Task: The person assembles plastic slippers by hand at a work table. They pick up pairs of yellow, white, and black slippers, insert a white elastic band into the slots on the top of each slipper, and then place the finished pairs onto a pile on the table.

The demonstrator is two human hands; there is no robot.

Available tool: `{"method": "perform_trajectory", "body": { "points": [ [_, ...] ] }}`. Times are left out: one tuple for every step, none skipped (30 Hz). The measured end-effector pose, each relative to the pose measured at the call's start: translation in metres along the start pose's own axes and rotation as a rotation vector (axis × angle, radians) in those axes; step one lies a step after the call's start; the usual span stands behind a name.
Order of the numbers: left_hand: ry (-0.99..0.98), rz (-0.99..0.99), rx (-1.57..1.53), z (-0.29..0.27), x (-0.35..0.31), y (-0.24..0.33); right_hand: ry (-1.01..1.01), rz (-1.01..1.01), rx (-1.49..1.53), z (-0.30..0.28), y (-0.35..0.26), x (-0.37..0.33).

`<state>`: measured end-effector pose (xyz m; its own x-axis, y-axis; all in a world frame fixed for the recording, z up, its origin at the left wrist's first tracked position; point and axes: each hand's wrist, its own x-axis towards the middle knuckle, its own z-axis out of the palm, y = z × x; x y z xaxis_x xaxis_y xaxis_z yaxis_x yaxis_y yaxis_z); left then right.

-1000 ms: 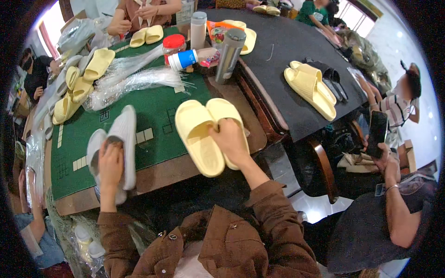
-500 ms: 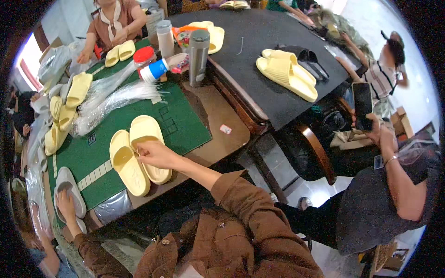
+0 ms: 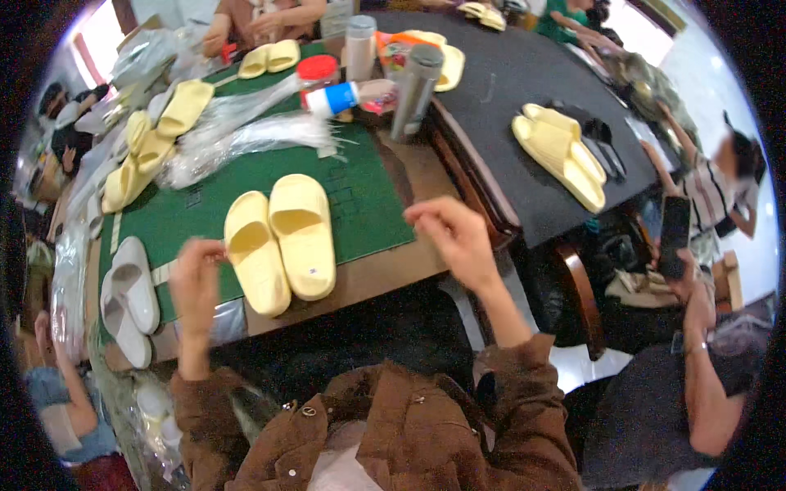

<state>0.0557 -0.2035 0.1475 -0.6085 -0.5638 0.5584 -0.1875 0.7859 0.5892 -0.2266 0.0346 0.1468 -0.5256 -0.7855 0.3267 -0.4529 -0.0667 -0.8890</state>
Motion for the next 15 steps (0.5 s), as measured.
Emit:
{"method": "perform_trajectory", "body": {
  "points": [
    [-0.079, 0.015, -0.113, 0.015, -0.002, 0.022, -0.092, -0.073, 0.025, 0.016, -0.010, -0.002],
    [-0.161, 0.025, -0.298, 0.026, -0.006, 0.040, -0.176, -0.010, 0.103, 0.036, -0.024, -0.005],
    [-0.251, -0.017, -0.414, 0.037, -0.009, 0.060, -0.250, 0.058, 0.157, 0.051, -0.035, -0.008],
    [-0.296, -0.007, -0.492, 0.041, -0.013, 0.070, -0.324, 0.097, 0.168, 0.069, -0.042, -0.010],
    [-0.347, 0.010, -0.584, 0.049, -0.015, 0.077, -0.368, -0.005, 0.108, 0.079, -0.038, -0.009],
    [-0.339, -0.014, -0.642, 0.053, -0.017, 0.082, -0.389, -0.032, 0.121, 0.086, -0.033, -0.008],
    [-0.337, -0.035, -0.706, 0.057, -0.018, 0.088, -0.402, -0.055, 0.131, 0.090, -0.028, -0.007],
    [-0.315, -0.106, -0.849, 0.062, -0.021, 0.088, -0.375, -0.062, 0.109, 0.094, -0.019, -0.001],
    [-0.326, -0.137, -0.860, 0.057, -0.021, 0.085, -0.335, -0.030, 0.102, 0.100, -0.013, 0.005],
    [-0.341, -0.171, -0.873, 0.052, -0.022, 0.078, -0.295, 0.007, 0.096, 0.106, -0.004, 0.010],
    [-0.356, -0.206, -0.886, 0.045, -0.023, 0.071, -0.256, 0.045, 0.090, 0.112, 0.005, 0.017],
    [-0.275, -0.207, -0.882, 0.042, -0.021, 0.064, -0.179, 0.085, 0.185, 0.116, 0.017, 0.026],
    [-0.216, -0.266, -0.807, 0.036, -0.018, 0.053, -0.126, 0.079, 0.148, 0.117, 0.027, 0.037],
    [-0.099, -0.276, -0.882, 0.035, -0.014, 0.036, -0.072, 0.073, 0.111, 0.118, 0.037, 0.049],
    [0.001, -0.297, -0.733, 0.031, -0.008, 0.016, -0.024, 0.069, 0.078, 0.122, 0.042, 0.058]
  ]
}}
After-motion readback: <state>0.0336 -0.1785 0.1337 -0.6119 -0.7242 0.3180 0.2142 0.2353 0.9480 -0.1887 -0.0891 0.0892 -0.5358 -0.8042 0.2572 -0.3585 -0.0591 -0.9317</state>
